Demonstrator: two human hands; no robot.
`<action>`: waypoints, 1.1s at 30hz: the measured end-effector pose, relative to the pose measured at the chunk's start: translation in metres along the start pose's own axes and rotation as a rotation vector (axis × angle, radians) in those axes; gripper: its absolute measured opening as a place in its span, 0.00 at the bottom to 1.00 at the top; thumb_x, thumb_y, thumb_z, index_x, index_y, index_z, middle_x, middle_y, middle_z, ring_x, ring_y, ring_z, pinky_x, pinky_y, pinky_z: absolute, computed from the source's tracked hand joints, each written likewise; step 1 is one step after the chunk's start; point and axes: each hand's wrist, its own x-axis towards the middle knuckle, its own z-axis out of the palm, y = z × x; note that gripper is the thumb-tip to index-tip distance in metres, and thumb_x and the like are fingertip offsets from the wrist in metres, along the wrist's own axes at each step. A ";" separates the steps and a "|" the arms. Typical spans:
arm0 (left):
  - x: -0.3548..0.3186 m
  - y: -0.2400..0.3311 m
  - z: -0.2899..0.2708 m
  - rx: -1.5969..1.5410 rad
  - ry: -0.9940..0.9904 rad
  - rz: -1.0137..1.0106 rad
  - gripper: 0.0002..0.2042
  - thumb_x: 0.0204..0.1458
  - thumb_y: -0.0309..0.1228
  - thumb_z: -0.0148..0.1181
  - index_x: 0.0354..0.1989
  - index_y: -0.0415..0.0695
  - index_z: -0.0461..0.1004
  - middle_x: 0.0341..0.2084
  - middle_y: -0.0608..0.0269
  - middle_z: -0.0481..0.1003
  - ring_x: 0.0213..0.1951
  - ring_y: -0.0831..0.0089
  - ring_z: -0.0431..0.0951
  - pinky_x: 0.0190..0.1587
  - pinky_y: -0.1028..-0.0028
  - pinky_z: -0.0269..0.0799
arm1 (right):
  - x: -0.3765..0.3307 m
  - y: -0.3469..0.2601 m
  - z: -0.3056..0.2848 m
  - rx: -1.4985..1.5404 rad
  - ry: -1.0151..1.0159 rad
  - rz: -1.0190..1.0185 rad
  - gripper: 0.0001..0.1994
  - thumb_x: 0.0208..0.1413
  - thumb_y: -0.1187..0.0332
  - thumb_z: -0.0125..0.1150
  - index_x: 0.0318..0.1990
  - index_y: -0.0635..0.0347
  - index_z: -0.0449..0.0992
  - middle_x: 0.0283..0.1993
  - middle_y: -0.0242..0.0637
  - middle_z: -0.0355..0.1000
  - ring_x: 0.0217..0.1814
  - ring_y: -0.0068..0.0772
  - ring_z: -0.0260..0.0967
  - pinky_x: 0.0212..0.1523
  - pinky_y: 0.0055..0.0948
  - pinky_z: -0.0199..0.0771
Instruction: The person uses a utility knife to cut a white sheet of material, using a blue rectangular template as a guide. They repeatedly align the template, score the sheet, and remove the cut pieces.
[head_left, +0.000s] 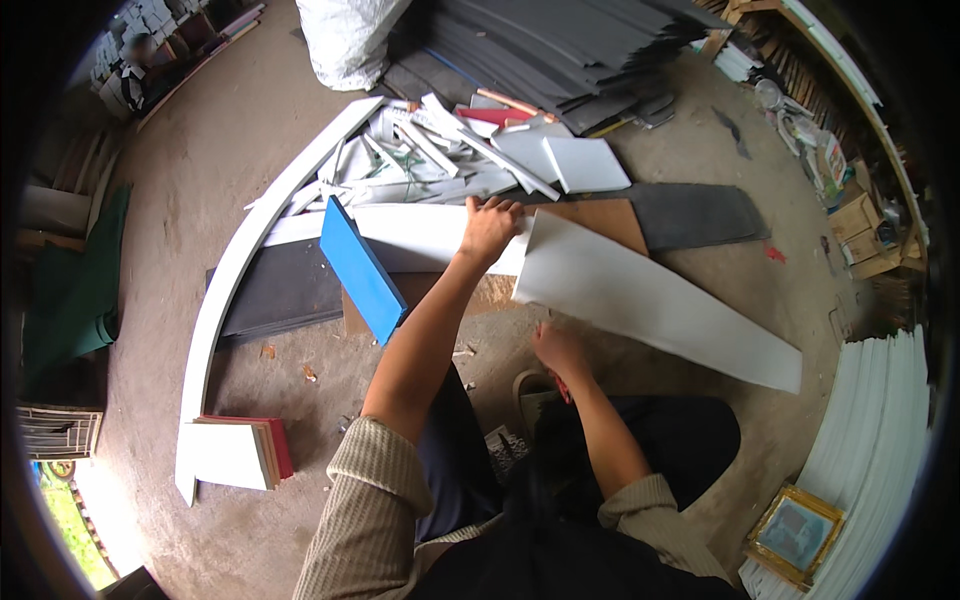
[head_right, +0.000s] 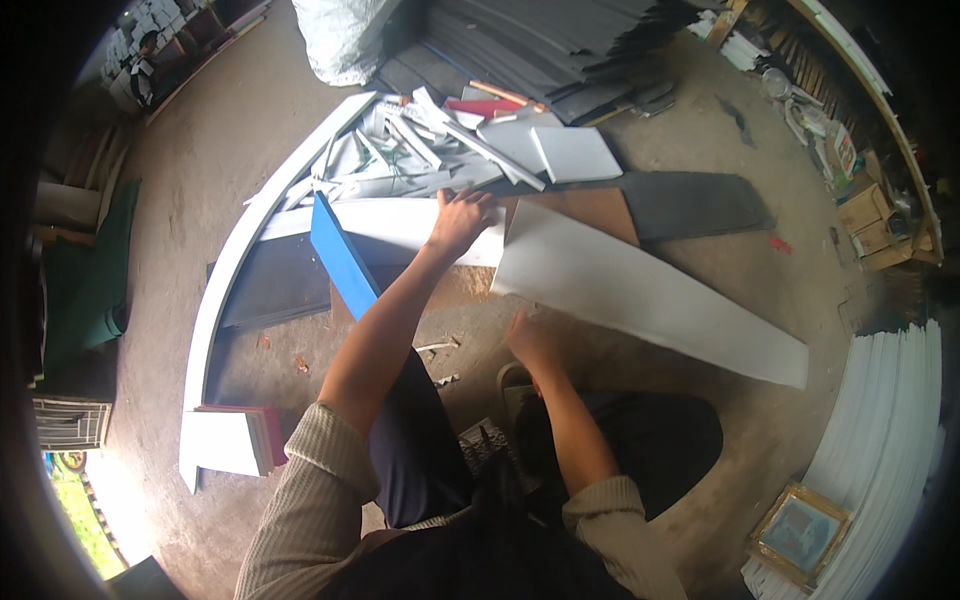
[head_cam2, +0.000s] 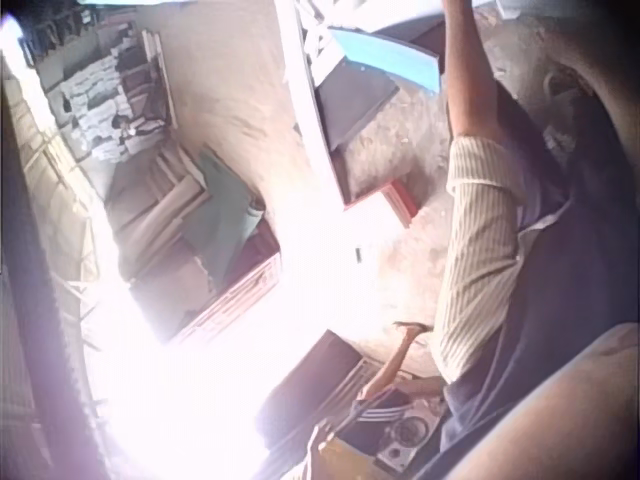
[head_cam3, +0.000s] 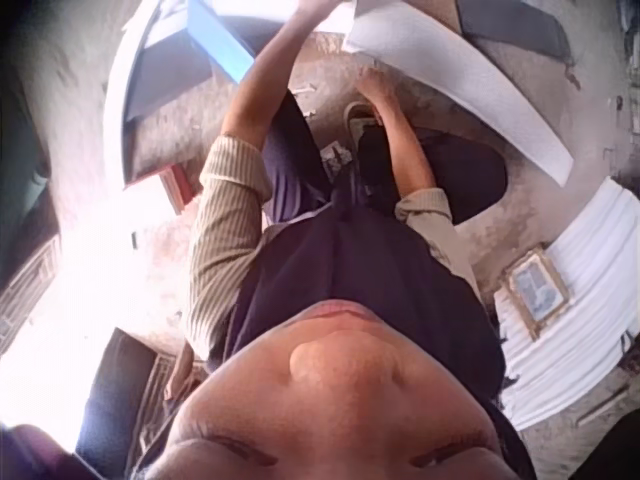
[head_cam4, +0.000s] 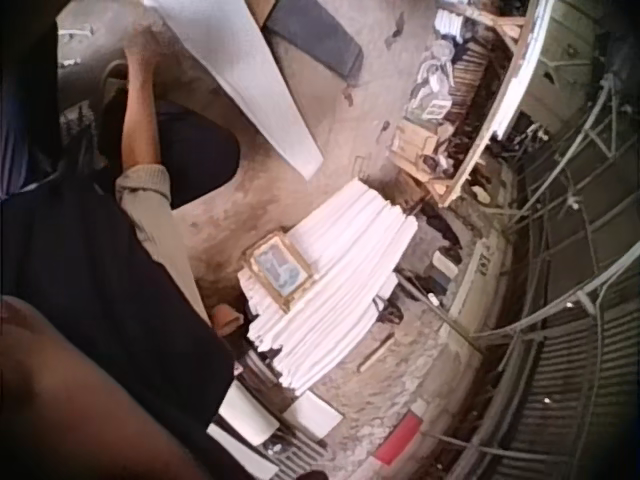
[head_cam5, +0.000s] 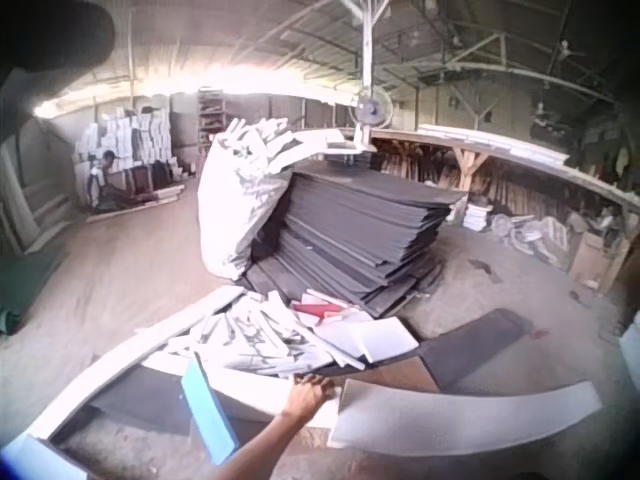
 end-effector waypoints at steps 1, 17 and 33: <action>-0.003 -0.002 -0.007 -0.004 -0.014 -0.016 0.15 0.45 0.40 0.55 0.42 0.52 0.68 0.38 0.67 0.72 0.48 0.70 0.66 0.48 0.55 0.50 | -0.014 -0.014 -0.018 -0.001 -0.071 0.021 0.15 0.52 0.62 0.43 0.31 0.67 0.69 0.22 0.48 0.71 0.23 0.47 0.70 0.30 0.44 0.69; -0.032 0.023 -0.121 -0.624 0.623 -0.222 0.15 0.43 0.28 0.60 0.39 0.39 0.67 0.28 0.52 0.73 0.30 0.62 0.73 0.35 0.70 0.66 | -0.007 -0.066 -0.222 0.198 0.686 -0.488 0.14 0.37 0.65 0.64 0.24 0.65 0.67 0.37 0.50 0.63 0.44 0.48 0.58 0.43 0.40 0.59; -0.047 -0.069 -0.088 -0.428 0.676 -0.518 0.28 0.39 0.41 0.64 0.45 0.37 0.63 0.40 0.50 0.67 0.47 0.58 0.63 0.51 0.63 0.56 | 0.083 -0.077 -0.226 0.556 0.574 -0.429 0.13 0.39 0.68 0.63 0.31 0.62 0.66 0.29 0.44 0.71 0.34 0.45 0.70 0.34 0.38 0.66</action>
